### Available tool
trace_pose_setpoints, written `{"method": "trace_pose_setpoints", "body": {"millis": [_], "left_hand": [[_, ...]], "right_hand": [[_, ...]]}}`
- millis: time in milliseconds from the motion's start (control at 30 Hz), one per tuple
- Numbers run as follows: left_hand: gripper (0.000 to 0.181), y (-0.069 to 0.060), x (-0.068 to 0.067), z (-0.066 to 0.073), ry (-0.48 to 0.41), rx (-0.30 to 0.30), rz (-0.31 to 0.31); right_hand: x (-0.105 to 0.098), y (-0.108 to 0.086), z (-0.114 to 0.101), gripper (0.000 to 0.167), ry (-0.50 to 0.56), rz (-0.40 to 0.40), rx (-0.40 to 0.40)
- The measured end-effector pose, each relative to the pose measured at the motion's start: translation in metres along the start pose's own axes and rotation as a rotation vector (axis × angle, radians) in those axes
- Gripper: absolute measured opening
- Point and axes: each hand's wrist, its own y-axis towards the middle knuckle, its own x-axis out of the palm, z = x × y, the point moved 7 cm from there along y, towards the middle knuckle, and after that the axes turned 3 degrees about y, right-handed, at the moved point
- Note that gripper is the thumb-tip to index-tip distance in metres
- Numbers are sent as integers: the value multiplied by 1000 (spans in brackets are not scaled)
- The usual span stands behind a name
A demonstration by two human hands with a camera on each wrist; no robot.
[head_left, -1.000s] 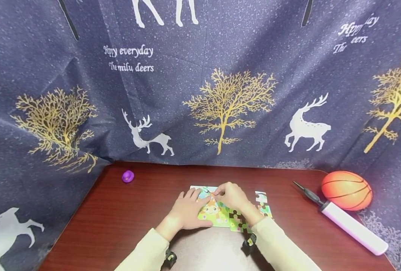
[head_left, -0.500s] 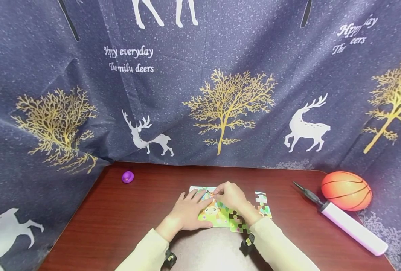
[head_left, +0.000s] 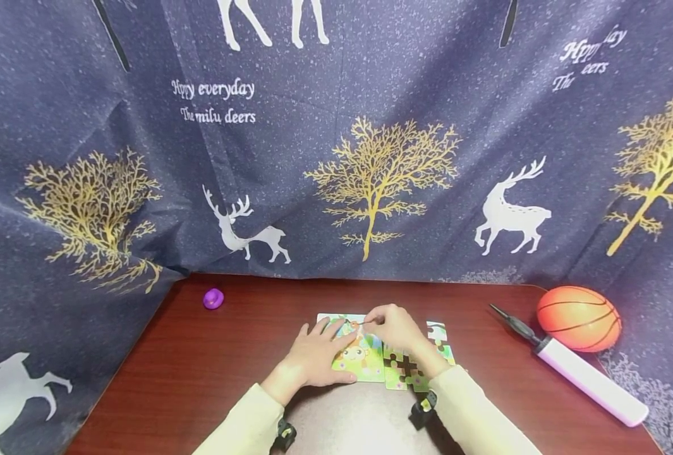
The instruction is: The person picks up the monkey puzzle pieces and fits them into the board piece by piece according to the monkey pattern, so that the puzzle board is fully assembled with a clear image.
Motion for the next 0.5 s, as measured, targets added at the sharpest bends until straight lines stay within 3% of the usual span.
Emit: {"method": "trace_pose_setpoints", "body": {"millis": [167, 500], "left_hand": [[87, 2, -3, 0, 26, 4, 13], [89, 6, -1, 1, 54, -14, 24]], "right_hand": [[-36, -10, 17, 12, 32, 75, 73], [-90, -37, 71, 26, -85, 156, 180]]}}
